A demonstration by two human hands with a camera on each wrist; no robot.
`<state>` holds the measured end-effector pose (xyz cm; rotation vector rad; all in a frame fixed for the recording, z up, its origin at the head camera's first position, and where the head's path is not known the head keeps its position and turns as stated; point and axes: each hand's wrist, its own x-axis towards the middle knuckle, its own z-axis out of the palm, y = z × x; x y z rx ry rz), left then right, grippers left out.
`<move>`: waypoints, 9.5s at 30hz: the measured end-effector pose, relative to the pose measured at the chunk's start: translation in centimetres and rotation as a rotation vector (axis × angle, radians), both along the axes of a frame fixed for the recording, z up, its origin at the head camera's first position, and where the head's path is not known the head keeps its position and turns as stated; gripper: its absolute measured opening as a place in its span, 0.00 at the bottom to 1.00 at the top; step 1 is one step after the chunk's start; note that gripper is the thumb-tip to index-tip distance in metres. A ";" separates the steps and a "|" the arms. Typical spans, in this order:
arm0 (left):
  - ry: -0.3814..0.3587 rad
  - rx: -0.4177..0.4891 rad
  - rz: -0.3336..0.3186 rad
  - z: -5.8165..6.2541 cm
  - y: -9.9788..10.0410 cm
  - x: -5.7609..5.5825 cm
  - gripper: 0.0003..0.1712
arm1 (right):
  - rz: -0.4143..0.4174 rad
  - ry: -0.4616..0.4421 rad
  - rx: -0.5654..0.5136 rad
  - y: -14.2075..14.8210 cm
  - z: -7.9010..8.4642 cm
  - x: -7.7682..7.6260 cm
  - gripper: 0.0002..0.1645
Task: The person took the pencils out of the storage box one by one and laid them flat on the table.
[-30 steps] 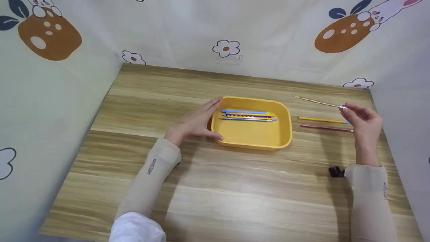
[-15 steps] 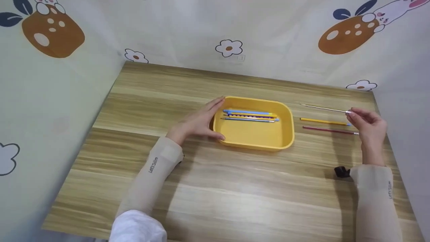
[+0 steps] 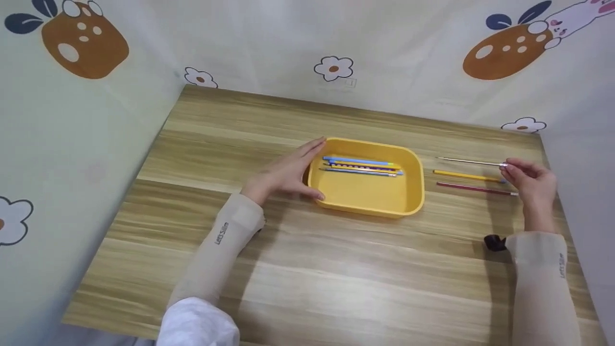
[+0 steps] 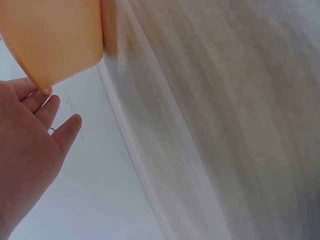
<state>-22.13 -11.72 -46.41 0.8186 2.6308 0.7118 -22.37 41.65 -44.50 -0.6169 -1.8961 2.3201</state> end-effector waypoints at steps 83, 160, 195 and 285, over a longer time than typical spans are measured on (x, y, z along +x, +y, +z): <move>0.002 0.061 -0.028 -0.2 0.0 0.0 0.74 | 0.421 -0.102 1.331 0.9 -3.1 -2.9 0.12; 0.175 -0.217 -0.061 0.5 0.0 0.1 0.74 | 0.478 0.151 1.127 -6.9 0.2 -0.1 0.26; 0.195 -0.190 -0.070 0.5 -0.1 -0.1 0.74 | 0.891 0.373 0.398 -12.6 0.6 1.5 0.32; 0.182 -0.180 -0.069 0.5 -0.1 0.0 0.75 | 0.698 0.365 1.037 -19.7 -1.4 0.7 0.08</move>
